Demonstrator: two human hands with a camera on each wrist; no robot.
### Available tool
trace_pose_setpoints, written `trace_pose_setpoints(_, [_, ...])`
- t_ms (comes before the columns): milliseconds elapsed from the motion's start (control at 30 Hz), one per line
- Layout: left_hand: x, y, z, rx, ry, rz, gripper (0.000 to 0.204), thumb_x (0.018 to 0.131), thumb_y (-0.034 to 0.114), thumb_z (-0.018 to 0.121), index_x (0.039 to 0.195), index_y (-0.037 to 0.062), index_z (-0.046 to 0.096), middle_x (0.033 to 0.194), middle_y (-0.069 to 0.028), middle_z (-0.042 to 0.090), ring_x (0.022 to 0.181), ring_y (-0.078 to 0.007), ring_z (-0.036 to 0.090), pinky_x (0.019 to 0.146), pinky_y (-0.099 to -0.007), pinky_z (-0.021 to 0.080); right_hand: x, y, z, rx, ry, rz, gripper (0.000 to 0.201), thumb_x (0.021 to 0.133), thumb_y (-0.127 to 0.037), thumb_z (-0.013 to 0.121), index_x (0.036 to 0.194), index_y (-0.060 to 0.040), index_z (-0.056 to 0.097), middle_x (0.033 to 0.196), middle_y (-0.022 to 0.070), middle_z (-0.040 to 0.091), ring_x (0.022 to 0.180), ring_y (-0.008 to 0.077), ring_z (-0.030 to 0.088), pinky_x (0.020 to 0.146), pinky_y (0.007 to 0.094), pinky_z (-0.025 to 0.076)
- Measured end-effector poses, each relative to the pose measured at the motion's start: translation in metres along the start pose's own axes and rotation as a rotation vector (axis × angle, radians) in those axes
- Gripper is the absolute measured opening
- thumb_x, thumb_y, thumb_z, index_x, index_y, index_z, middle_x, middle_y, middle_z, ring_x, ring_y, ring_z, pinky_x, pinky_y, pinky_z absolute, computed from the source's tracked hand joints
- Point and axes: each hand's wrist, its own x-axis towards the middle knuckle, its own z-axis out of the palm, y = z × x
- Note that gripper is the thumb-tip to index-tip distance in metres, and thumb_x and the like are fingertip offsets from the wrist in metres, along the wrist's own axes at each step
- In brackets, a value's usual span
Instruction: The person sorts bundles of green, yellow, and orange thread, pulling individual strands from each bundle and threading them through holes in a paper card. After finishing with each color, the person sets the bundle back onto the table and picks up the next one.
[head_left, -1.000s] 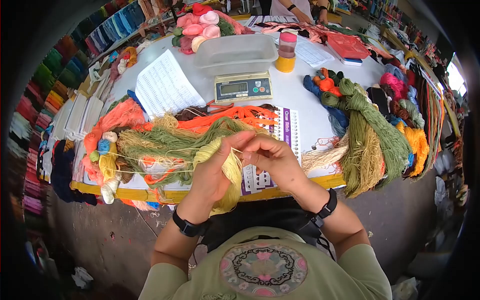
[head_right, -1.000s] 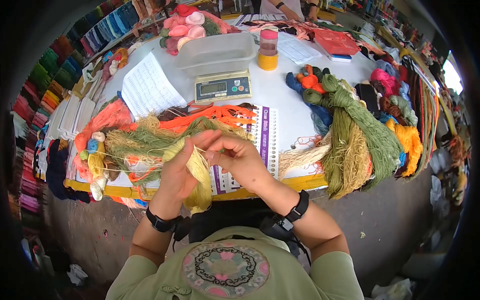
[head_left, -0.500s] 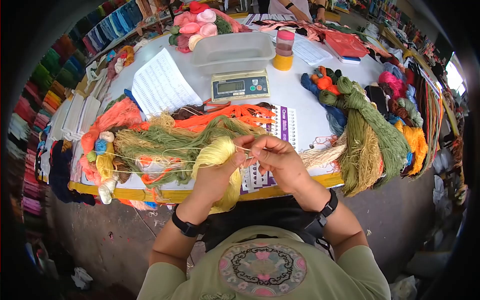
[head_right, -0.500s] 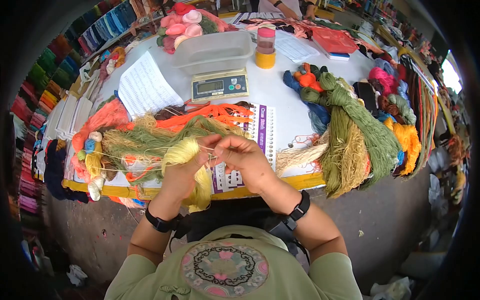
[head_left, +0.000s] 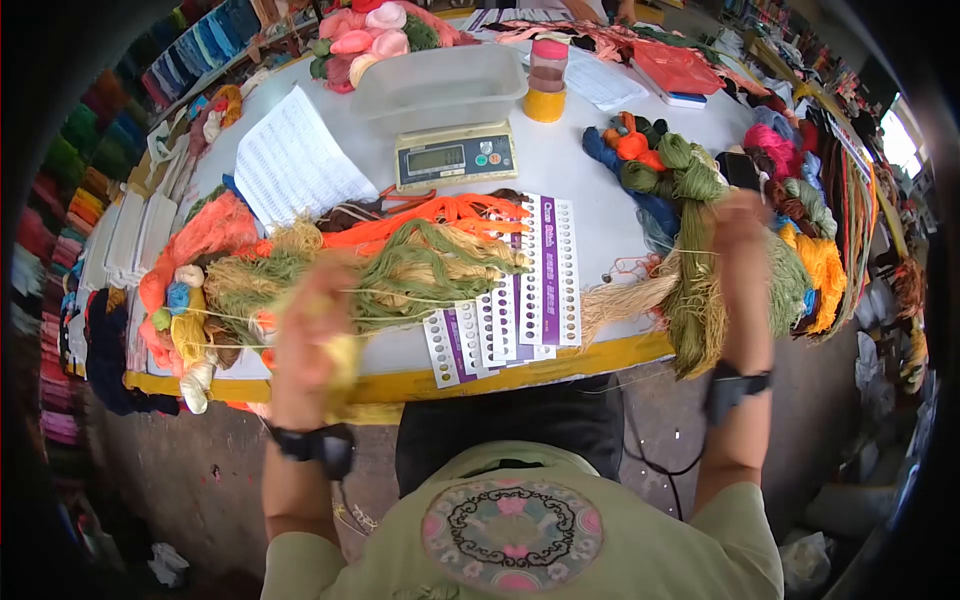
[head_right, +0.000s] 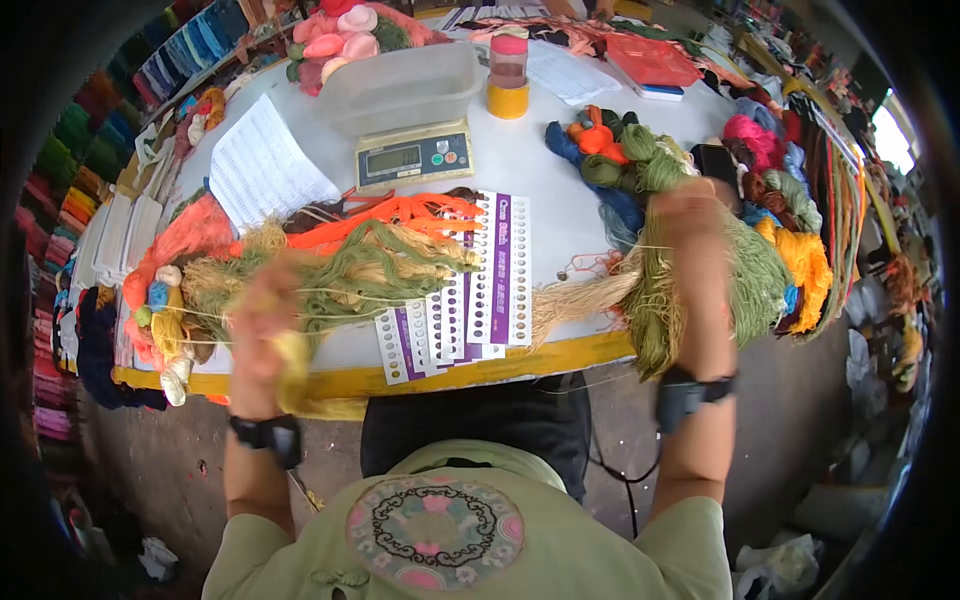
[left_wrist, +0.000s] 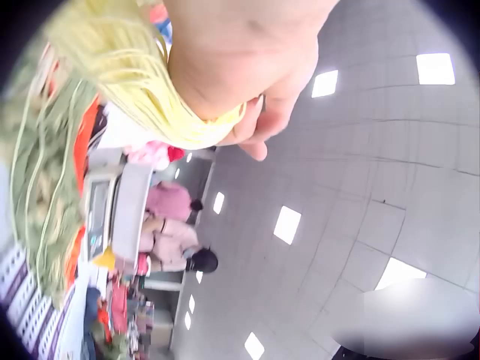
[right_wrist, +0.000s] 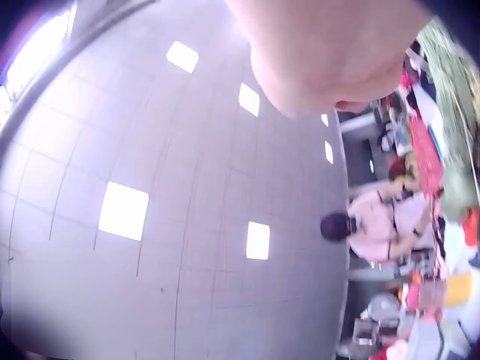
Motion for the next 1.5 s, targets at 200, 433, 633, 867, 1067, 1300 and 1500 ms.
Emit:
trace_pose_setpoints(200, [0.046,-0.112,0.048,1.186,-0.103,-0.5,0.037,0.08,0.039,0.068,0.087,0.0034,0.066,0.06,-0.0016,0.056,0.049,-0.0092,0.049,0.048,-0.0244,0.036,-0.054,-0.002,0.18,-0.151,-0.778,0.1,0.003,0.089,-0.009,0.058,0.092,-0.0069,0.059,0.064,0.0046,0.056,0.057,0.0107,0.054,0.054,0.0272,0.044])
trace_pose_setpoints(433, [0.042,-0.129,0.05,1.244,-0.139,-0.335,0.029,0.084,0.034,0.063,0.093,0.0065,0.062,0.059,-0.0032,0.057,0.05,-0.0117,0.054,0.05,-0.0286,0.042,-0.053,0.013,0.186,-0.198,-0.82,0.112,0.007,0.09,-0.016,0.059,0.092,-0.0098,0.058,0.064,0.0072,0.058,0.056,0.0173,0.056,0.055,0.0301,0.045])
trace_pose_setpoints(633, [0.045,-0.138,0.052,1.371,-0.168,-0.342,0.027,0.085,0.03,0.061,0.089,0.004,0.062,0.06,-0.0067,0.057,0.054,-0.0165,0.055,0.057,-0.0342,0.045,-0.049,0.008,0.181,-0.275,-0.88,0.042,0.013,0.09,-0.025,0.055,0.097,-0.0152,0.057,0.079,0.0122,0.064,0.077,0.0339,0.063,0.068,0.0422,0.049])
trace_pose_setpoints(867, [0.051,-0.132,0.059,0.401,0.076,-0.541,0.011,0.085,0.007,0.064,0.08,-0.0022,0.06,0.071,-0.0062,0.057,0.054,-0.0091,0.045,0.043,-0.0219,0.029,-0.039,0.0,0.177,-0.225,-0.88,0.144,0.017,0.09,-0.025,0.057,0.101,-0.0117,0.054,0.076,0.014,0.063,0.075,0.0319,0.063,0.068,0.0414,0.047])
trace_pose_setpoints(1067, [0.059,-0.141,0.063,0.587,0.063,-0.549,0.012,0.083,0.007,0.064,0.077,-0.0032,0.061,0.066,-0.0056,0.056,0.052,-0.0098,0.046,0.044,-0.0231,0.031,-0.035,0.004,0.178,-0.149,-0.978,0.218,0.017,0.091,-0.021,0.058,0.098,-0.007,0.053,0.063,0.0073,0.059,0.059,0.0172,0.058,0.056,0.0329,0.045])
trace_pose_setpoints(1300, [0.034,-0.108,0.065,0.696,0.083,-0.326,0.02,0.089,0.018,0.056,0.087,0.0009,0.066,0.062,0.0,0.05,0.052,-0.01,0.043,0.052,-0.0206,0.035,-0.043,0.016,0.181,-0.179,-0.907,0.141,0.016,0.089,-0.02,0.061,0.093,-0.0052,0.057,0.069,0.0072,0.062,0.061,0.0169,0.06,0.059,0.0322,0.047])
trace_pose_setpoints(1500, [0.035,-0.103,0.072,0.175,-0.296,-0.579,0.024,0.084,0.003,0.058,0.107,-0.0005,0.061,0.074,-0.0009,0.058,0.055,-0.0066,0.04,0.049,-0.0194,0.031,-0.042,0.017,0.178,0.038,-0.96,0.195,0.023,0.086,-0.018,0.066,0.106,-0.0067,0.061,0.076,0.0007,0.064,0.066,0.0085,0.057,0.058,0.0276,0.046])
